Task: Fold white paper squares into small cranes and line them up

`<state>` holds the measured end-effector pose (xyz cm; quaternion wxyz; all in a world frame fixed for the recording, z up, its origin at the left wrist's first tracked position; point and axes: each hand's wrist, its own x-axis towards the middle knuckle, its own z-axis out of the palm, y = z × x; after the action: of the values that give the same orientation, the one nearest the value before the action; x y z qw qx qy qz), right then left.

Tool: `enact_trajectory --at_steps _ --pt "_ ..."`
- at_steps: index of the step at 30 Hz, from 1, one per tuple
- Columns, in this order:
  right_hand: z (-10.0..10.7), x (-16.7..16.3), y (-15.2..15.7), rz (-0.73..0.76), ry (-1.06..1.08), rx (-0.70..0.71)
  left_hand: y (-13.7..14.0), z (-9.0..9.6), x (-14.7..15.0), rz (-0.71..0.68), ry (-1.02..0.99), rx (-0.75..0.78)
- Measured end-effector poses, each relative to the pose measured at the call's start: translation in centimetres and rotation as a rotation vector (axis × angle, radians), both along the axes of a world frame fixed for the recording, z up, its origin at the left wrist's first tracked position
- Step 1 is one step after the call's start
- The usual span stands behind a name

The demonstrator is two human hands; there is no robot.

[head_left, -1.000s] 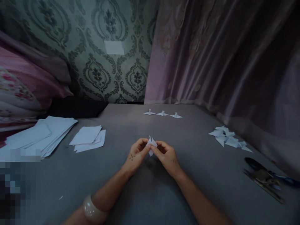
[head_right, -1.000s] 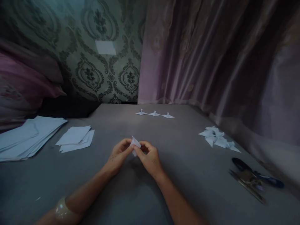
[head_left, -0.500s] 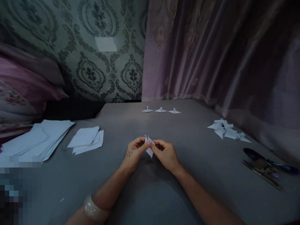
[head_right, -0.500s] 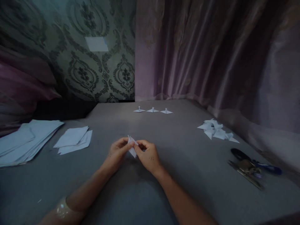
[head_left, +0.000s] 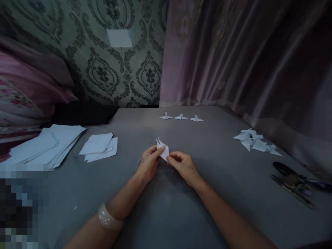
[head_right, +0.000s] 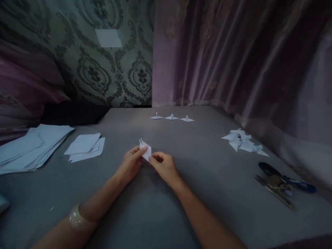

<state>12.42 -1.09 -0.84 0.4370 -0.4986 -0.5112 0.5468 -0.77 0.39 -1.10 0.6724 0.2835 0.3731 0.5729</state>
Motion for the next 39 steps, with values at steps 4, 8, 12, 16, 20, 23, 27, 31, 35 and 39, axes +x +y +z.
enact_trajectory --at_steps 4,8,12,16,20,23,27,31,35,39 --pt "0.2 0.1 0.1 -0.102 0.013 0.067 0.2 -0.1 -0.1 0.050 -0.014 -0.038" --pt "0.0 0.0 -0.1 -0.099 -0.135 0.148 0.4 -0.3 -0.2 0.103 -0.025 -0.063" --pt "-0.6 -0.6 -0.3 -0.042 -0.163 0.127 0.3 -0.3 -0.2 0.083 -0.026 -0.049" --pt "-1.3 -0.8 -0.1 -0.079 -0.197 0.205 0.1 -0.3 0.0 0.068 -0.042 -0.045" --pt "-1.4 -0.7 0.1 -0.068 -0.158 0.180 0.1 -0.2 0.1 0.067 -0.047 -0.048" --pt "-1.2 -0.5 0.1 -0.044 -0.103 0.111 0.2 -0.2 0.1 0.084 -0.045 -0.054" --pt "-0.9 -0.5 0.0 -0.041 -0.104 0.093 0.3 -0.5 0.0 0.095 -0.014 -0.072" --pt "-0.7 -0.5 0.0 -0.030 -0.098 0.078 0.5 -0.9 0.0 0.116 0.008 -0.078" --pt "-0.6 -0.4 0.0 -0.014 -0.052 0.021 0.5 -0.9 -0.1 0.140 0.027 -0.102" --pt "-0.3 -0.4 -0.1 -0.019 0.028 -0.093 0.4 -0.8 0.0 0.145 0.030 -0.111"
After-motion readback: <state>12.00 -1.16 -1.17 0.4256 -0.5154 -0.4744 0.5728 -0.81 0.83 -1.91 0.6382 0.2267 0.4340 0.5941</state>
